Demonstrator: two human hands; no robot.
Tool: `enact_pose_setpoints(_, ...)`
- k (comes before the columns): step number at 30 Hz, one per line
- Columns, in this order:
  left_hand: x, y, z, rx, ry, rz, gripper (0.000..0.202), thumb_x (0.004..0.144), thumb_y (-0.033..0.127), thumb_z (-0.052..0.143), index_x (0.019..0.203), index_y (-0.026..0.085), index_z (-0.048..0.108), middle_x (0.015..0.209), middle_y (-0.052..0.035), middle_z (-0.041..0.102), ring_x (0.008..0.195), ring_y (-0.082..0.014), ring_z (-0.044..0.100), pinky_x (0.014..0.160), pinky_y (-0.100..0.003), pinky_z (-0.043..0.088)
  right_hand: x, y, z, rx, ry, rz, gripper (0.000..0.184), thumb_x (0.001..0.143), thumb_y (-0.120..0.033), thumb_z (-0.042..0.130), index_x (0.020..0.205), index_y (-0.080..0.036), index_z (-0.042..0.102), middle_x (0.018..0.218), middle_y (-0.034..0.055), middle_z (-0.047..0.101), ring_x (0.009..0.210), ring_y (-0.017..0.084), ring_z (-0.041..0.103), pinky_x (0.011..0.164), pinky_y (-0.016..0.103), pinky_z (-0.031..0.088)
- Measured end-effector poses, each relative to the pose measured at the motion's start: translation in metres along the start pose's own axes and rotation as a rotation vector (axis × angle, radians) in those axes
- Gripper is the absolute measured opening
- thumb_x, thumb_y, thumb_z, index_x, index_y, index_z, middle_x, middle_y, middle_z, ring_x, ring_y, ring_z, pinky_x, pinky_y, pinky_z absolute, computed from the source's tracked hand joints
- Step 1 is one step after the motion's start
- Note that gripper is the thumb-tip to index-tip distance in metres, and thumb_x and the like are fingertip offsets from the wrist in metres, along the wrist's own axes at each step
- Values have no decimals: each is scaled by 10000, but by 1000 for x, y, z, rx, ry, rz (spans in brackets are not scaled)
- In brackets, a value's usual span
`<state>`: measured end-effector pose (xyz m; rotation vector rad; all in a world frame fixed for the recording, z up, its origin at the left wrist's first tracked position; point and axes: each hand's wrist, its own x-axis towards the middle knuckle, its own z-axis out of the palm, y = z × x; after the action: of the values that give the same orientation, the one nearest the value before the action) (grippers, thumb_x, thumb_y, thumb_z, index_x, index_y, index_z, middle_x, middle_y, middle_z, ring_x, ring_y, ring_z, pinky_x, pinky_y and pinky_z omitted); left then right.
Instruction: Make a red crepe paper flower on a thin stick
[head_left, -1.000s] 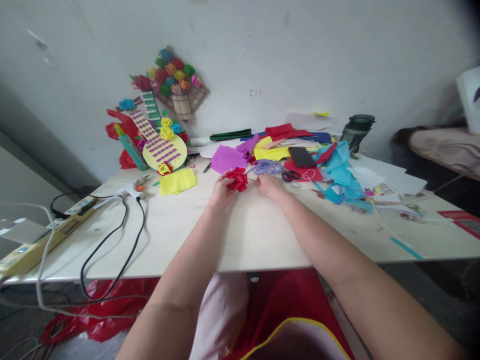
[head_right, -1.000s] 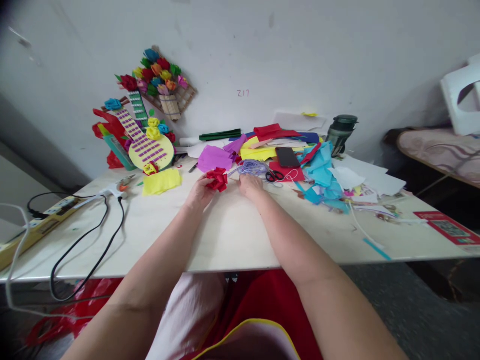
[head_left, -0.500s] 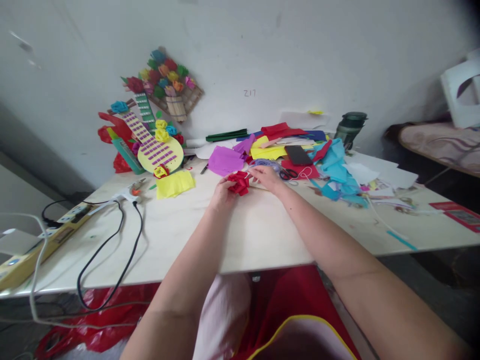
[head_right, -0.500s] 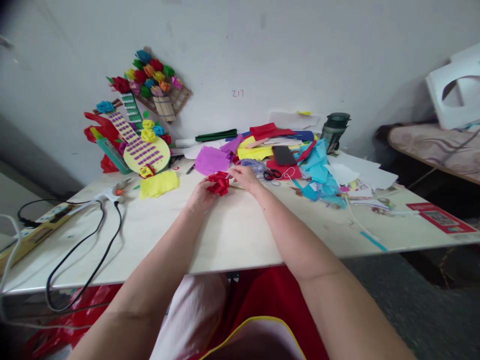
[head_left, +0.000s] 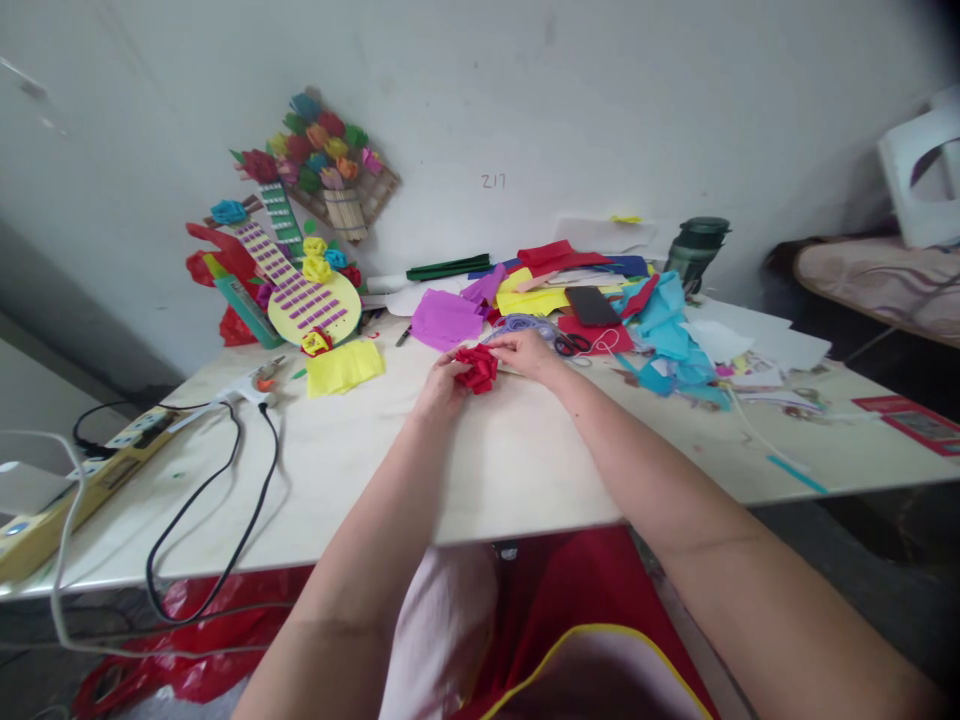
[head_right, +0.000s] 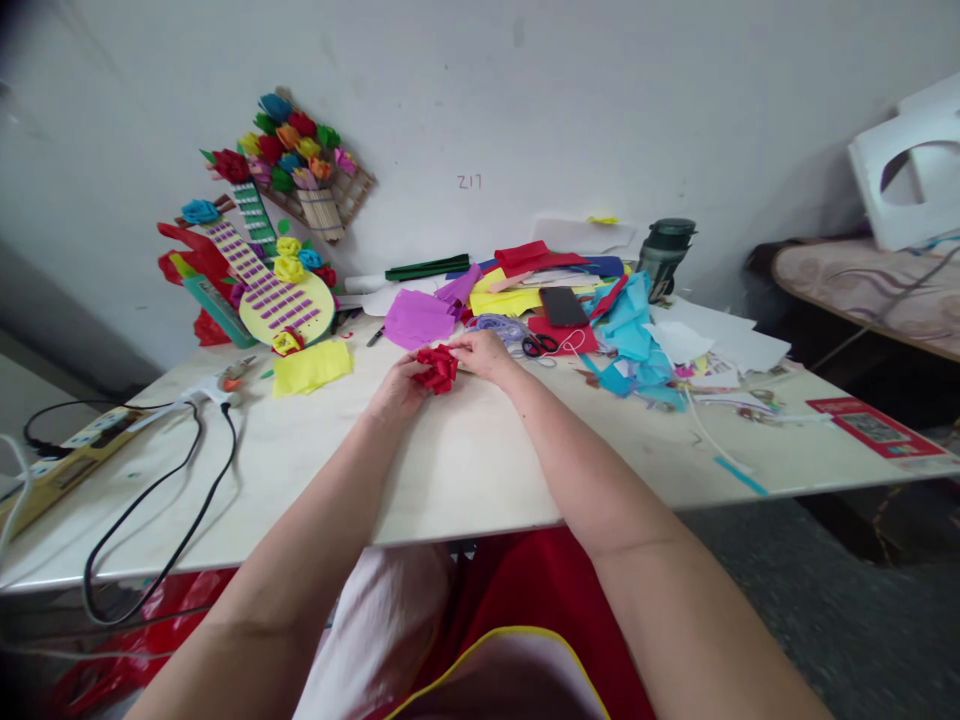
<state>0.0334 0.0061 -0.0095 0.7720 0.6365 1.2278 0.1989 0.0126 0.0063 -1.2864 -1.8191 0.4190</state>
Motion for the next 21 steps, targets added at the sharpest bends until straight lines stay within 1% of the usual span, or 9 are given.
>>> enact_pose_setpoints(5, -1, 0, 1, 27, -14, 0, 316, 574, -25, 548, 839, 142, 587, 711, -24, 641, 624, -148, 604, 590, -270, 508, 0, 1, 2, -133, 39, -86, 223, 770, -148, 585, 926, -159, 744, 875, 79, 744, 808, 179, 681, 763, 282, 508)
enact_pose_setpoints(10, -3, 2, 2, 74, -67, -33, 290, 599, 14, 572, 861, 138, 579, 748, -48, 648, 648, -184, 621, 595, -340, 530, -3, -5, 2, -198, 79, -141, 245, 777, -134, 559, 930, -177, 745, 890, 70, 744, 825, 177, 682, 783, 278, 501)
enact_pose_setpoints(13, -3, 2, 1, 85, -74, -28, 293, 599, 11, 568, 864, 137, 574, 742, -46, 642, 633, -170, 614, 593, -321, 527, -5, -7, 2, -196, 85, -170, 249, 770, -122, 556, 919, -176, 747, 892, 69, 744, 813, 170, 681, 777, 268, 499)
enact_pose_setpoints(18, -2, 0, 1, 52, -44, -9, 342, 592, -6, 558, 900, 142, 558, 744, -35, 634, 642, -153, 613, 609, -292, 528, -4, -6, 2, -185, 94, -248, 244, 758, -111, 556, 879, -195, 751, 896, 54, 744, 841, 161, 674, 798, 263, 494)
enact_pose_setpoints(21, -3, 1, 1, 51, -55, -16, 393, 594, 2, 559, 960, 144, 549, 765, -37, 638, 655, -157, 619, 605, -290, 529, -4, -4, 3, -174, 100, -236, 249, 749, -109, 555, 885, -186, 750, 886, 57, 744, 813, 160, 672, 781, 262, 494)
